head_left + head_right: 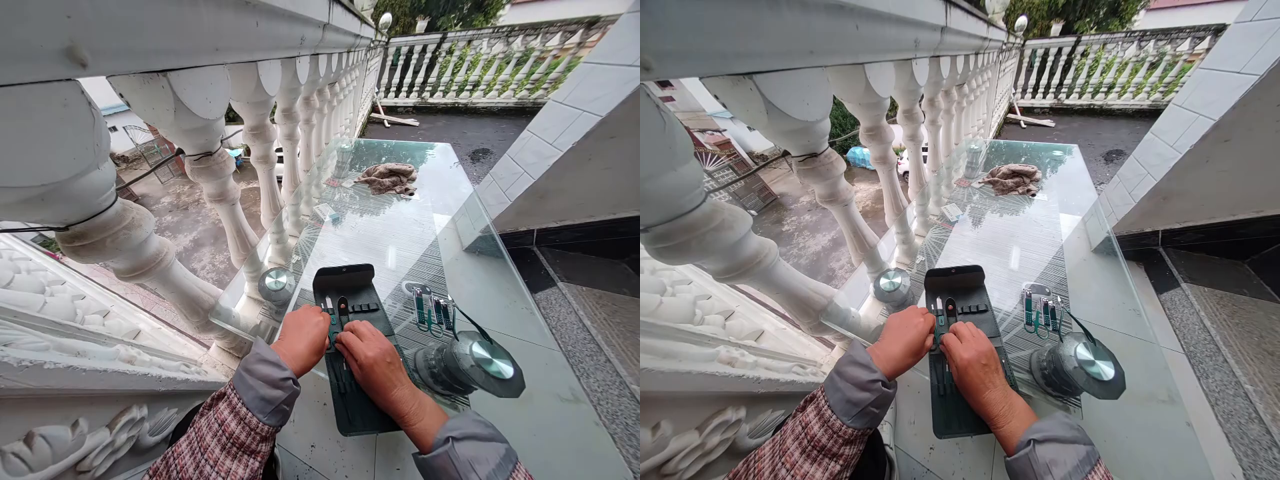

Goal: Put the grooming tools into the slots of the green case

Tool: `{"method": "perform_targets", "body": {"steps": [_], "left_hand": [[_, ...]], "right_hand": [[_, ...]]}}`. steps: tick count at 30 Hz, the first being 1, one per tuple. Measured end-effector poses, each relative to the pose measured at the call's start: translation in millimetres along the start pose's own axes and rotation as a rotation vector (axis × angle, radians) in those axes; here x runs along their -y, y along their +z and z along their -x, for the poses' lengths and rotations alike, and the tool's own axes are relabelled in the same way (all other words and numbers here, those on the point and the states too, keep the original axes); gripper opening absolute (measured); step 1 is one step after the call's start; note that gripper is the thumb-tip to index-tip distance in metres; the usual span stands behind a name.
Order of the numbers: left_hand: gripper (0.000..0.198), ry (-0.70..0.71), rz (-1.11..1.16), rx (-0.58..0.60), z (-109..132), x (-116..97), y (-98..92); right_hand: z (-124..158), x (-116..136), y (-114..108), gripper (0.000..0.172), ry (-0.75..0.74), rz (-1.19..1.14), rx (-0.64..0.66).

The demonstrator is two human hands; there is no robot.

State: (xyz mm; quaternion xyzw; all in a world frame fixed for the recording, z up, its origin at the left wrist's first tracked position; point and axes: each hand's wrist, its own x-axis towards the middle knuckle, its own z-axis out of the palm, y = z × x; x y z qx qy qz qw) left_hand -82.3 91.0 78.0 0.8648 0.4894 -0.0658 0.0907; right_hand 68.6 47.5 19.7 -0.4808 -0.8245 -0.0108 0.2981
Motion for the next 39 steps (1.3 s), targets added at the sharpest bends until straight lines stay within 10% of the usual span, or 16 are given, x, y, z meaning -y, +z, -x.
{"method": "perform_targets", "body": {"steps": [39], "left_hand": [[0.029,0.068,0.053,0.01,0.2,4.3,-0.7]], "right_hand": [[24.4,-12.7,-45.1,0.019,-0.219,-0.131,-0.161]]}}
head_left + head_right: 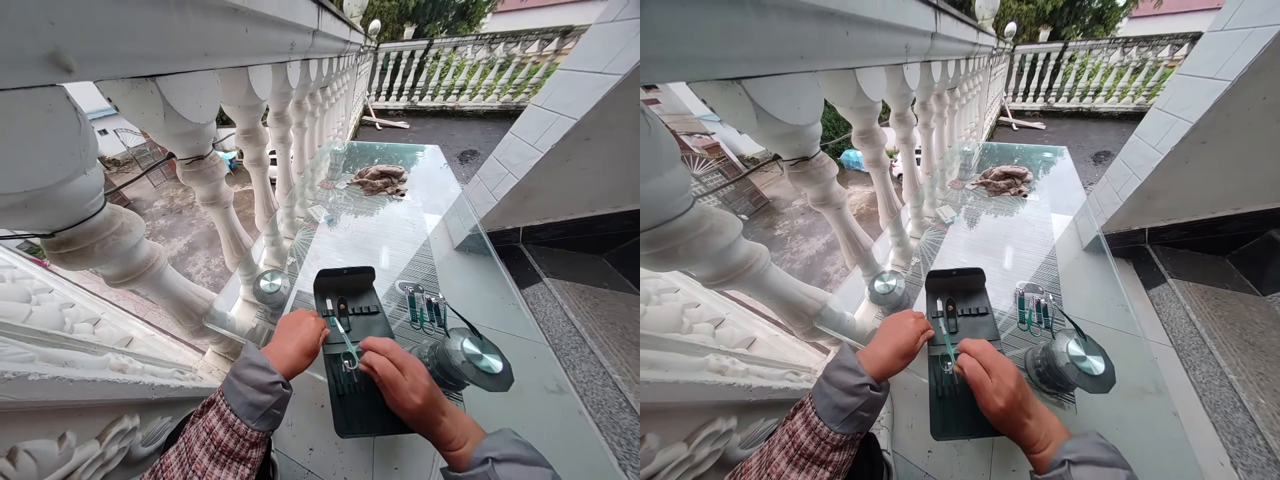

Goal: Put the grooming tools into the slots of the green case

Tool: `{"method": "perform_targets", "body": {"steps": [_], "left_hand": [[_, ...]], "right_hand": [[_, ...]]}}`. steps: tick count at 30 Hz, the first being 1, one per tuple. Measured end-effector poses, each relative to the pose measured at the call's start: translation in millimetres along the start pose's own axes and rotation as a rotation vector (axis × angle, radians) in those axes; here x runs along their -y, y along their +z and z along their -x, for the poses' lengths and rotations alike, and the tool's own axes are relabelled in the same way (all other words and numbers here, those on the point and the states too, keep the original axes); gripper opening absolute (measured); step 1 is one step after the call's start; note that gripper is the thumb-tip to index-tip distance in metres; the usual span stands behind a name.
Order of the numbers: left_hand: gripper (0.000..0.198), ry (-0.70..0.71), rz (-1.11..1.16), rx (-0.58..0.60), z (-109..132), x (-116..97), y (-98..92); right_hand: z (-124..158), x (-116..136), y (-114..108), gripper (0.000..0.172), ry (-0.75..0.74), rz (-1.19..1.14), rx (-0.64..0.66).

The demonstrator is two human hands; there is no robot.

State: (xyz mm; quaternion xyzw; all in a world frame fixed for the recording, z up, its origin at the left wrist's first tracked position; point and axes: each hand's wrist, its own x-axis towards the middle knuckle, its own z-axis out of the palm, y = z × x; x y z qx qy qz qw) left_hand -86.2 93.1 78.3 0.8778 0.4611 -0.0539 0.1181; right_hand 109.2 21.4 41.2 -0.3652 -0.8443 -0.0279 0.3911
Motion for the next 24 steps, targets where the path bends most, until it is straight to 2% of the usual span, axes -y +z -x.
{"method": "perform_targets", "body": {"steps": [3,5,7,11,17,24], "left_hand": [[0.028,-0.009,0.005,0.006,-0.5,-0.7,-0.3],[0.028,-0.015,0.007,0.01,-0.8,-2.6,-1.4],[0.028,-0.023,0.007,0.013,-1.5,-4.9,-2.6],[0.029,-0.034,-0.002,0.018,-3.1,-7.5,-3.6],[0.029,-0.035,-0.004,0.022,-3.3,-7.4,-3.2],[0.024,-0.042,0.017,0.026,-3.2,-7.8,-2.9]], "right_hand": [[7.8,-7.4,-18.6,0.021,0.026,0.078,-0.121],[11.9,-18.7,-26.2,0.018,0.125,0.216,-0.201],[15.2,-32.7,-27.5,0.012,0.228,0.359,-0.21],[20.4,-55.3,-18.3,0.012,0.311,0.497,-0.111],[27.4,-63.3,-14.5,0.019,0.395,0.61,0.077],[28.8,-66.1,-10.7,0.022,0.397,0.61,0.096]]}}
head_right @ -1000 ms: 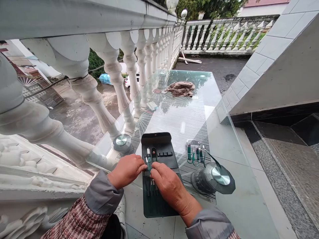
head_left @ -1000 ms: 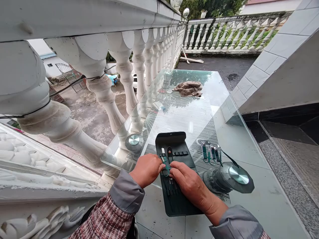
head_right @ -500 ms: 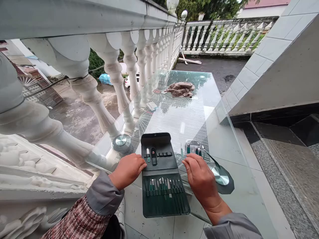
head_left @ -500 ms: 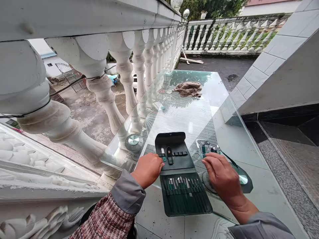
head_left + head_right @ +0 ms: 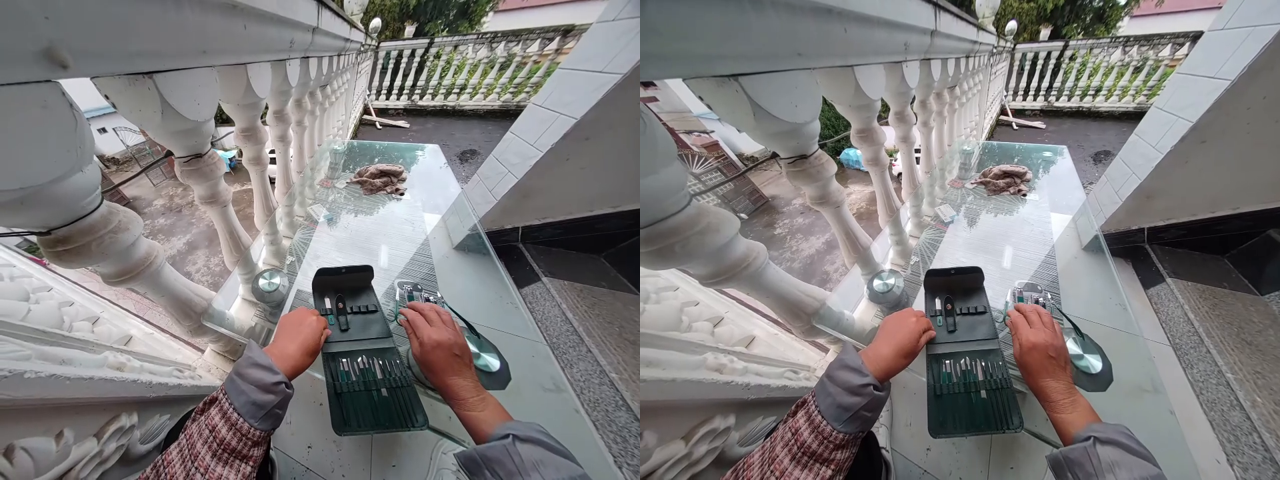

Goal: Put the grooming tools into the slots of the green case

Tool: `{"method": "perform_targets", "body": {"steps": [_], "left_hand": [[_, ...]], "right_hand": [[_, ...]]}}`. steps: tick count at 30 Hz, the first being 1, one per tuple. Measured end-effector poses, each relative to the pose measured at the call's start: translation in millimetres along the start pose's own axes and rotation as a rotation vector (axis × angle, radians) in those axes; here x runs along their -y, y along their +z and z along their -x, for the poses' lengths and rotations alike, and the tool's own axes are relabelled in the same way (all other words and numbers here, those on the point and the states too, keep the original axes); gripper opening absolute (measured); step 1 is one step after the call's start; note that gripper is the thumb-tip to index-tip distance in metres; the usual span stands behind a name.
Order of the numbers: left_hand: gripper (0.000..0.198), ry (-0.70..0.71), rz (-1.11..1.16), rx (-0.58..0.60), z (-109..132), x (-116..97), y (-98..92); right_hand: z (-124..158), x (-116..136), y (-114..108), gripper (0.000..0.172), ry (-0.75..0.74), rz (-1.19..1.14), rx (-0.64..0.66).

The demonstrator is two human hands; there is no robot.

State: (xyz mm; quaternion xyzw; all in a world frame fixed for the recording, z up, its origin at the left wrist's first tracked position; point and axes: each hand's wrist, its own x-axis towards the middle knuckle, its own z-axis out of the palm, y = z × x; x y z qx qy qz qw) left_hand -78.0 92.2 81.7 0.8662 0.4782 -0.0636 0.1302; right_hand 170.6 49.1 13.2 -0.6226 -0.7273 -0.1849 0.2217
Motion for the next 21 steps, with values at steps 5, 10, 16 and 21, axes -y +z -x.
{"method": "perform_targets", "body": {"steps": [5,10,16,21], "left_hand": [[0.016,-0.005,0.002,-0.005,-1.1,2.7,1.9],[0.009,-0.02,-0.017,-0.033,-0.5,3.5,2.7],[0.01,0.0,-0.05,-0.067,-0.7,-1.5,2.4],[0.01,-0.009,-0.078,-0.113,-3.8,-3.9,4.7]], "right_hand": [[2.2,-4.5,8.0,0.027,-0.008,0.009,0.044],[2.8,-10.9,6.7,0.025,0.032,0.04,0.036],[-4.2,17.8,-7.5,0.027,-0.081,-0.136,-0.046],[-5.8,53.9,-13.1,0.03,-0.231,-0.308,0.006]]}}
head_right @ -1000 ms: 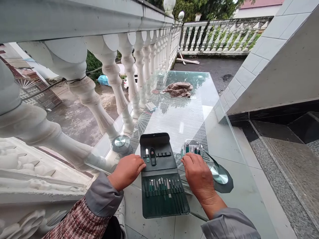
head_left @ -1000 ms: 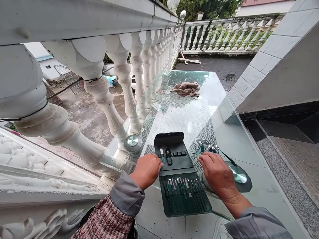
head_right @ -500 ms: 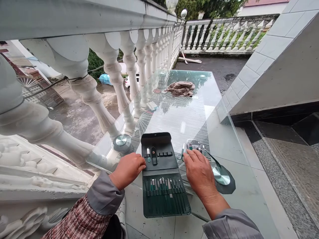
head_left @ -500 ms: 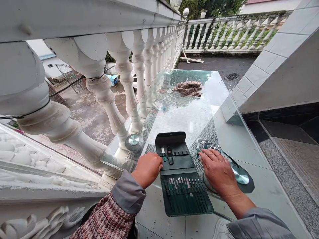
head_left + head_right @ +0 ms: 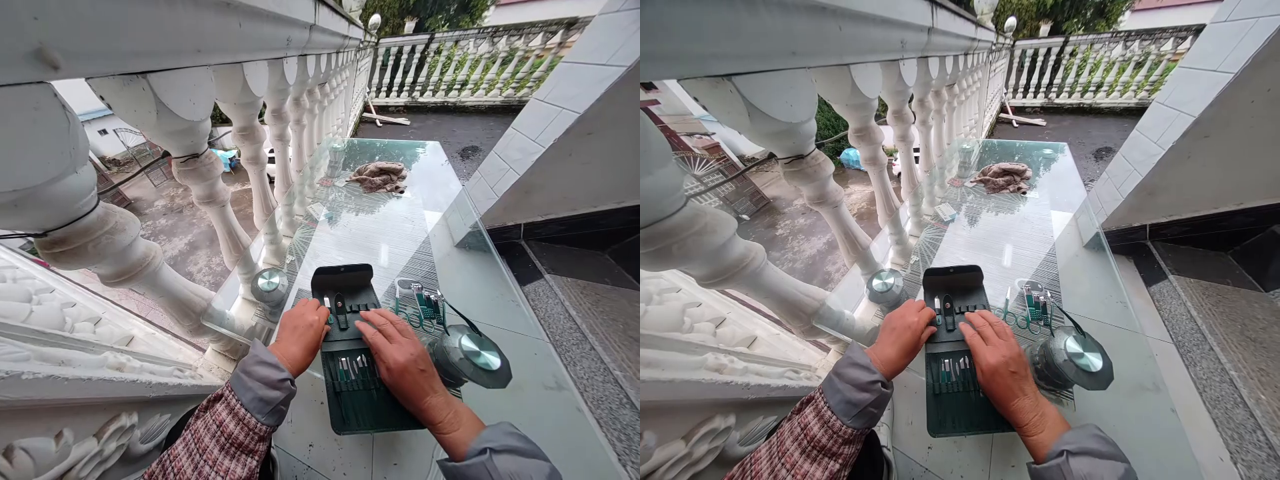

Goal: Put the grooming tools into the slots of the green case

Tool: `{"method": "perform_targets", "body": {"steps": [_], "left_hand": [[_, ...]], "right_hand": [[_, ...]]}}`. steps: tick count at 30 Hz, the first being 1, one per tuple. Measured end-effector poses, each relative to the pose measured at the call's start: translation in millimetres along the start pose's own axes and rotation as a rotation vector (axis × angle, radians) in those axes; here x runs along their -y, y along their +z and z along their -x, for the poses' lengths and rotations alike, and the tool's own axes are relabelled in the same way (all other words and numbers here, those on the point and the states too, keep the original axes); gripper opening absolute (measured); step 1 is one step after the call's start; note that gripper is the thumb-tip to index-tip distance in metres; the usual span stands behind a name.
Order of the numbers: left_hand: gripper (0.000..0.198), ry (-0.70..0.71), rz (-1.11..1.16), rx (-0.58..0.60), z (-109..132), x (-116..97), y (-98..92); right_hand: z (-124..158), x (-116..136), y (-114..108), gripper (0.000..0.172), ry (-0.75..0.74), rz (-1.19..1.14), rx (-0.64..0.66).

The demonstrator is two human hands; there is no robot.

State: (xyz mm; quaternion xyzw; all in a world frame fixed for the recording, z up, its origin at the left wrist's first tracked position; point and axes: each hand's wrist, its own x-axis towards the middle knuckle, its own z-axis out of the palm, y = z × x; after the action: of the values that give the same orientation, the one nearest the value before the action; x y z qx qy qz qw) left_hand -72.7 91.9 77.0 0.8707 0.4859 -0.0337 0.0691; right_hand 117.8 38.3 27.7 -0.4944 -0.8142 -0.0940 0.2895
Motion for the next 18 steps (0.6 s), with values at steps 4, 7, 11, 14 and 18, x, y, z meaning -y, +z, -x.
{"method": "perform_targets", "body": {"steps": [4,7,11,14,18], "left_hand": [[0.014,-0.012,-0.014,-0.038,-2.7,0.1,4.9],[0.012,-0.008,-0.023,-0.064,-4.6,-0.8,9.0],[0.008,-0.019,-0.033,-0.105,-7.6,-3.8,12.2],[0.007,-0.05,-0.036,-0.138,-10.5,-4.9,12.9],[0.012,-0.101,-0.033,-0.178,-16.6,-1.1,14.7]], "right_hand": [[-0.9,10.3,8.9,0.027,-0.015,-0.008,0.037],[1.8,11.4,14.7,0.026,-0.017,-0.008,0.04],[6.2,11.5,18.7,0.028,-0.025,0.005,0.026],[7.4,11.4,18.9,0.029,-0.028,0.016,0.021],[7.1,11.4,18.1,0.029,-0.025,0.008,0.022]]}}
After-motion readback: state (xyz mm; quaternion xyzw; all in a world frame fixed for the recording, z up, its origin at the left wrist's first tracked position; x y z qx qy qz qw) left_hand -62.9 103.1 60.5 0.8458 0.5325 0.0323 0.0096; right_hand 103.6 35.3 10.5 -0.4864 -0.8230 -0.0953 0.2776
